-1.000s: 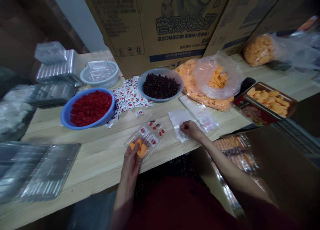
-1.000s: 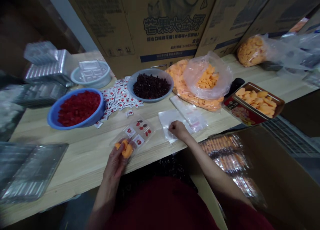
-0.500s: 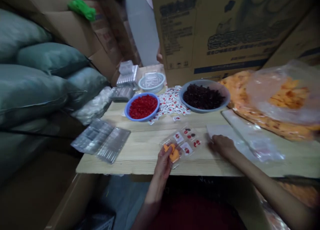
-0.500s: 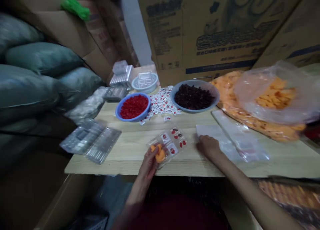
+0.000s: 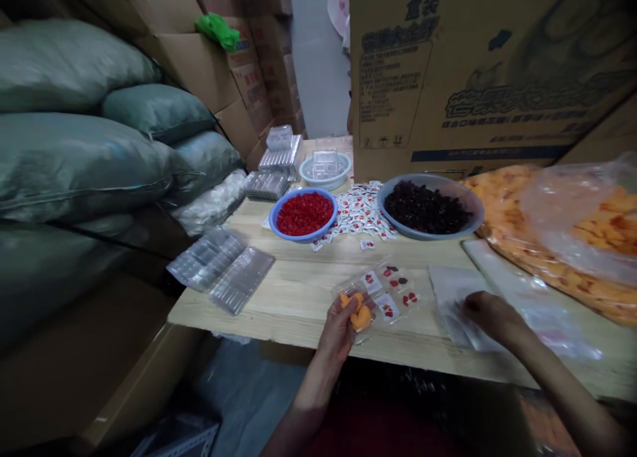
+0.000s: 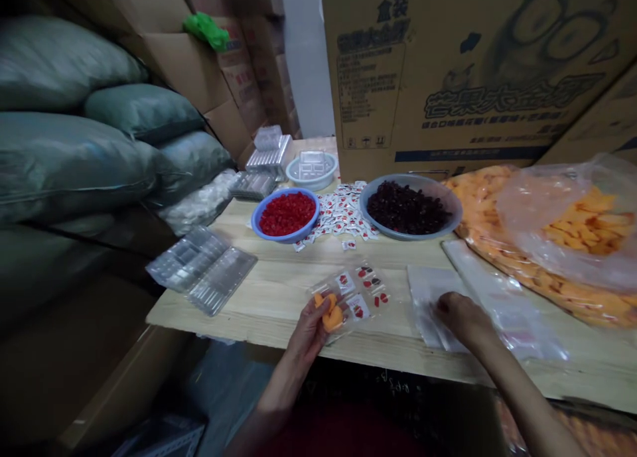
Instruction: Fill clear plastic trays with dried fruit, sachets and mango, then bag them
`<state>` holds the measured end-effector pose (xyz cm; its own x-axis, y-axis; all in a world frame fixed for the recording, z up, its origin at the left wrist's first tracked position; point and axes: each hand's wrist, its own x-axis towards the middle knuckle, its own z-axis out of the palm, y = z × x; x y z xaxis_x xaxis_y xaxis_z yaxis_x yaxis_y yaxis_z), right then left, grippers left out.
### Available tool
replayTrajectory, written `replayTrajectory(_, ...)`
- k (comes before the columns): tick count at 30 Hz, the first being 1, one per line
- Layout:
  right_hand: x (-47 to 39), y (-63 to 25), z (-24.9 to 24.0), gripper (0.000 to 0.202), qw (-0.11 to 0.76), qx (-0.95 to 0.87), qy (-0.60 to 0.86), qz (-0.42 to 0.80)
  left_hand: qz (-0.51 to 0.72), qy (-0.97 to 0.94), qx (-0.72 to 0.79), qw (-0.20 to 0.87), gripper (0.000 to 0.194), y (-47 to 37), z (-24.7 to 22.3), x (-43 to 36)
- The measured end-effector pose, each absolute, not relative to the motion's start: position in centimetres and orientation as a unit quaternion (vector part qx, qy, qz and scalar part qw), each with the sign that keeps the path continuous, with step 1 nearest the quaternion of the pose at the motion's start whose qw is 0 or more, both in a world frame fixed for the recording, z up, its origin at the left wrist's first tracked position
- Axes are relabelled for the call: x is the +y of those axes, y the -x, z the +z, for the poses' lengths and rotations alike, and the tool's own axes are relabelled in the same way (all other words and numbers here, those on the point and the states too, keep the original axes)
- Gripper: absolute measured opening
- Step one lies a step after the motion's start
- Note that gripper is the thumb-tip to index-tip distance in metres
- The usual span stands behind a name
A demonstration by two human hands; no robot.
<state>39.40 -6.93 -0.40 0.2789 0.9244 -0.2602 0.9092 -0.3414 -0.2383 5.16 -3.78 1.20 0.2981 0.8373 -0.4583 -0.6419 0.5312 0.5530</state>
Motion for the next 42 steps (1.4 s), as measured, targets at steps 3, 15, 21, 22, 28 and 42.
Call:
replayTrajectory(3, -6.7, -39.5, -0.3, 0.015, 0.072, -0.570, 0.786, 0.231, 0.467, -0.138, 0.366, 0.793, 0.043, -5.1, 1.4, -3.9)
replayTrajectory(15, -6.9, -38.3, -0.9, 0.047, 0.355, -0.412, 0.716, 0.438, 0.440, -0.191, 0.361, 0.800, 0.042, -8.5, 0.8, -2.1)
replayTrajectory(21, -7.4, -38.2, -1.4, 0.032, 0.406, -0.401, 0.698, 0.432, 0.435, -0.249, 0.381, 0.777, 0.045, -11.8, 0.2, -2.0)
replayTrajectory(22, -7.6, -38.2, -1.4, 0.030, 0.415, -0.398, 0.700, 0.424, 0.439, -0.266, 0.390, 0.764, 0.045, -11.8, -0.1, -2.1)
replayTrajectory(28, -8.4, -37.7, -1.0, 0.019, 0.439, -0.397, 0.729, 0.343, 0.421, -0.314, 0.418, 0.741, 0.048, -11.1, -1.1, -3.4)
replayTrajectory(42, -7.4, -34.6, -0.6, 0.014, 0.413, -0.431, 0.788, 0.151, 0.386, -0.348, 0.423, 0.742, 0.045, -11.5, 0.0, -5.3)
